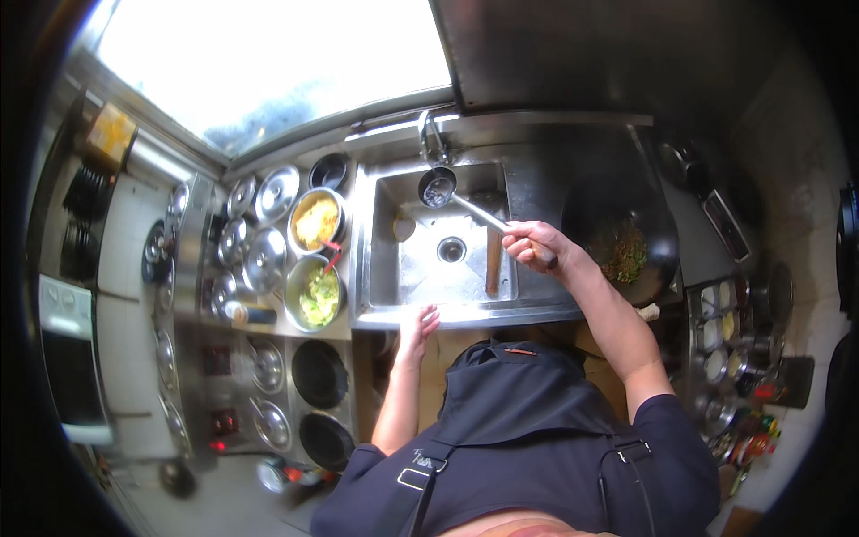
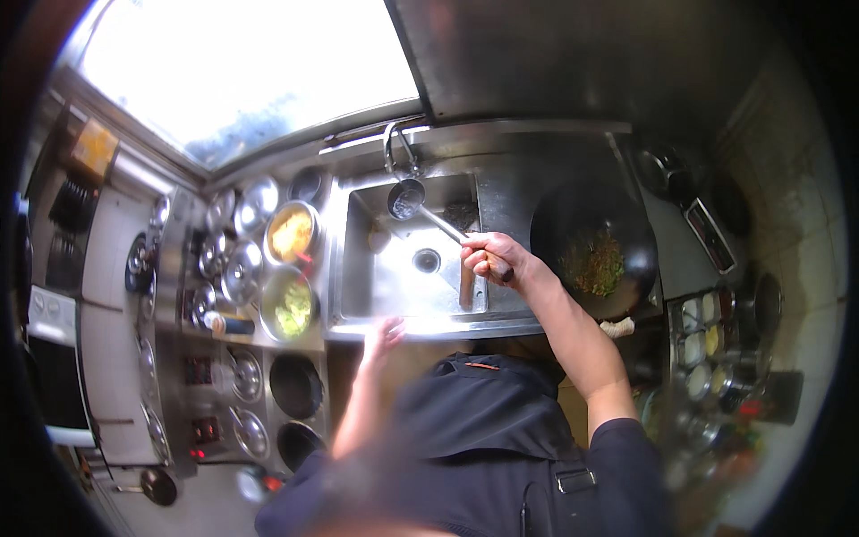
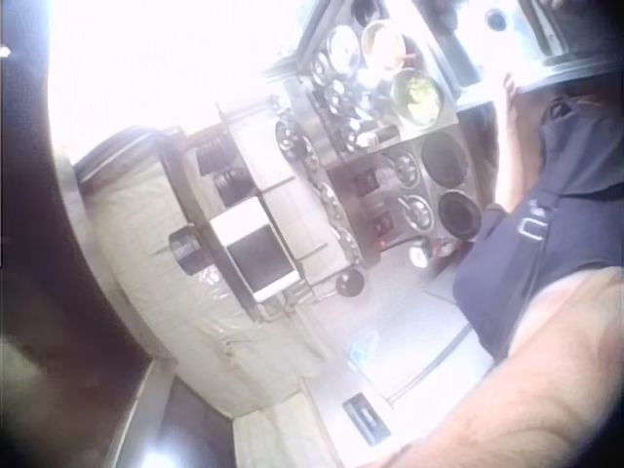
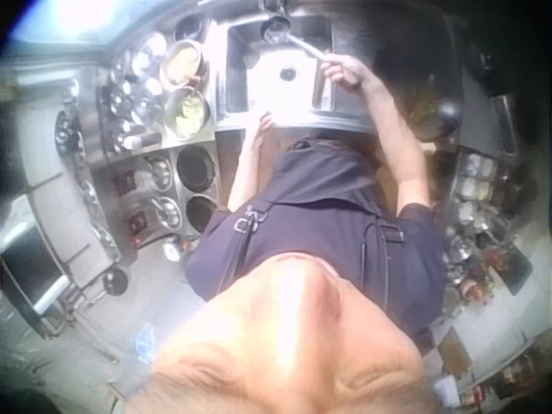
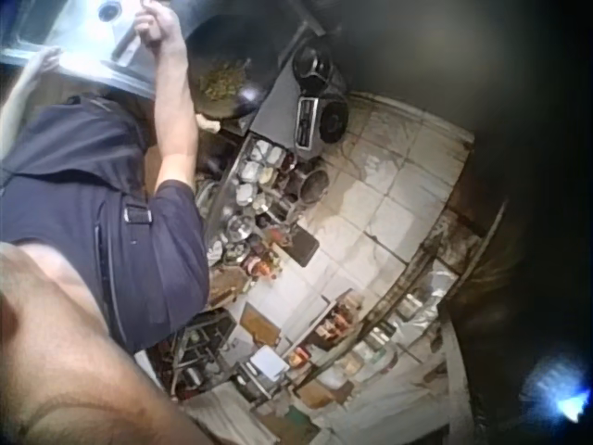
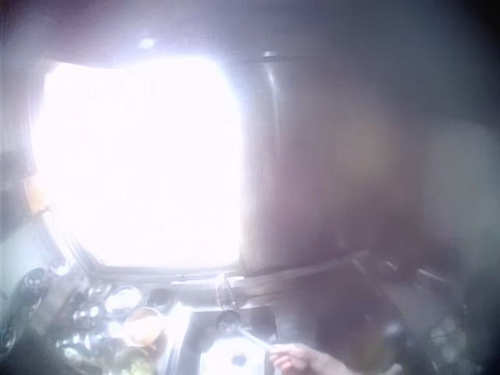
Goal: The person stir-fries noodles and vegetables in a wok, adds sauces and seasonings, and transfers the cooked dish into a serving bowl. They also prepare a side dish by placing ingredients into a small pan and adding oil.
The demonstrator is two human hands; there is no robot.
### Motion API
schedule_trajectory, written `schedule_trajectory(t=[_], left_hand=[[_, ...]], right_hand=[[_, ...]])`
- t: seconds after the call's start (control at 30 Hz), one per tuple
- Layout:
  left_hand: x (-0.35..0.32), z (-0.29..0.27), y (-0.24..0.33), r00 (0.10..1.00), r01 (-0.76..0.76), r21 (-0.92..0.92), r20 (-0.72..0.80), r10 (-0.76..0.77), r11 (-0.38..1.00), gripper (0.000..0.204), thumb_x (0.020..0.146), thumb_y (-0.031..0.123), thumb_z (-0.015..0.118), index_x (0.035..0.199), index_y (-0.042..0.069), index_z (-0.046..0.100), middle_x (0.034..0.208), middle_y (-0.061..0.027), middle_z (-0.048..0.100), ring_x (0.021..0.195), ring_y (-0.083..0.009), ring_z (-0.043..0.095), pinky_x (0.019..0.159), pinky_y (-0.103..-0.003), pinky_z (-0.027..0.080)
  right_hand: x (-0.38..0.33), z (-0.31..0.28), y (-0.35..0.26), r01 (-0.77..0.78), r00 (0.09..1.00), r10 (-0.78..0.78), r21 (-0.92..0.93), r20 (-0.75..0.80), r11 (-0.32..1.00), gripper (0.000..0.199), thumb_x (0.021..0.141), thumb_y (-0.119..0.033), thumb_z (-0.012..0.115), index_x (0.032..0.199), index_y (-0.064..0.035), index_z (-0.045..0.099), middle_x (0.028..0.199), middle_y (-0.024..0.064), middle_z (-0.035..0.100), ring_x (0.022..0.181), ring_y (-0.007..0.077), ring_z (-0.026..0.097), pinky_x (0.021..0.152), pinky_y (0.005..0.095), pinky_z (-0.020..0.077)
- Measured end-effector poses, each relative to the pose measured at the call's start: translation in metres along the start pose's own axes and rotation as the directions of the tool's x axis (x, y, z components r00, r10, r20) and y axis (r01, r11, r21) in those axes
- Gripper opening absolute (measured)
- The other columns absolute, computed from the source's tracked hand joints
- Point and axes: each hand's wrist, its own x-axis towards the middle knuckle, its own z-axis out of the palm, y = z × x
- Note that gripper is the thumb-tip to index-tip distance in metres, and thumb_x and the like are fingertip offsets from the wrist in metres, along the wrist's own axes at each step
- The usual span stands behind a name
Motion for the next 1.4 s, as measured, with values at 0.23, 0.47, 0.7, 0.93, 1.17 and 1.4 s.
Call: schedule_trajectory(t=[0.23, 0.47, 0.7, 0.93, 1.17, 1.4], left_hand=[[0.036, 0.054, 0.054, 0.98, -0.063, 0.131, 0.198, 0.036, 0.989, 0.039, 0.101, 0.014, 0.063, 0.132, -0.009, 0.06, 0.127, -0.0216, 0.068, 0.114, -0.031, 0.071, 0.096, -0.036, 0.062], [0.129, 0.13, 0.12, 0.881, -0.36, 0.305, 0.422, 0.214, 0.882, 0.027, 0.1, 0.009, 0.057, 0.12, -0.005, 0.066, 0.113, -0.0199, 0.072, 0.103, -0.0304, 0.075, 0.085, -0.037, 0.065], [0.344, 0.232, 0.174, 0.787, -0.301, 0.427, 0.616, -0.031, 0.853, 0.012, 0.095, 0.006, 0.056, 0.097, 0.006, 0.067, 0.088, -0.0068, 0.071, 0.078, -0.022, 0.069, 0.063, -0.032, 0.056], [0.417, 0.255, 0.181, 0.999, -0.049, 0.478, 0.035, 0.037, 0.877, 0.024, 0.089, 0.019, 0.065, 0.103, 0.0, 0.068, 0.101, -0.0129, 0.069, 0.091, -0.0271, 0.065, 0.079, -0.042, 0.052], [0.388, 0.273, 0.171, 0.932, -0.254, 0.626, -0.046, 0.36, 0.737, 0.042, 0.089, 0.018, 0.065, 0.124, -0.003, 0.059, 0.116, -0.0166, 0.065, 0.101, -0.0296, 0.063, 0.089, -0.044, 0.051], [0.282, 0.303, 0.126, 0.832, -0.535, 0.631, 0.279, 0.479, 0.562, 0.063, 0.09, 0.018, 0.066, 0.145, -0.006, 0.051, 0.131, -0.0203, 0.062, 0.111, -0.0322, 0.061, 0.099, -0.045, 0.05]], right_hand=[[-0.047, -0.021, 0.005, -0.033, 0.977, -0.039, 0.333, 0.208, 0.942, 0.023, 0.113, -0.022, 0.047, 0.096, -0.0071, 0.046, 0.078, -0.0033, 0.048, 0.054, 0.0026, 0.045, 0.043, 0.0176, 0.042], [-0.175, -0.042, 0.073, 0.581, 0.8, -0.6, 0.248, 0.002, 0.775, 0.008, 0.111, -0.015, 0.049, 0.11, -0.0075, 0.046, 0.087, 0.0035, 0.048, 0.056, 0.0029, 0.043, 0.04, 0.0187, 0.0435], [-0.23, -0.09, 0.087, 0.478, 0.325, -0.757, -0.593, -0.566, 0.648, 0.063, 0.101, -0.011, 0.06, 0.159, -0.0066, 0.035, 0.081, 0.0002, 0.054, 0.056, 0.0053, 0.049, 0.044, 0.0245, 0.0452], [-0.316, -0.08, 0.172, 0.154, 0.167, -0.69, -0.673, -0.704, 0.724, 0.072, 0.102, -0.009, 0.06, 0.166, -0.0074, 0.026, 0.069, 0.0035, 0.051, 0.045, 0.0128, 0.049, 0.041, 0.0333, 0.0445], [-0.339, -0.052, 0.186, 0.09, 0.16, -0.633, -0.627, -0.758, 0.774, 0.069, 0.105, -0.013, 0.061, 0.166, -0.0149, 0.029, 0.063, 0.0013, 0.052, 0.044, 0.0117, 0.049, 0.043, 0.032, 0.0442], [-0.332, -0.108, 0.136, -0.337, 0.212, -0.763, -0.779, -0.611, 0.529, 0.064, 0.107, -0.016, 0.059, 0.165, -0.0223, 0.034, 0.062, 0.0024, 0.053, 0.048, 0.0154, 0.054, 0.048, 0.0329, 0.049]])
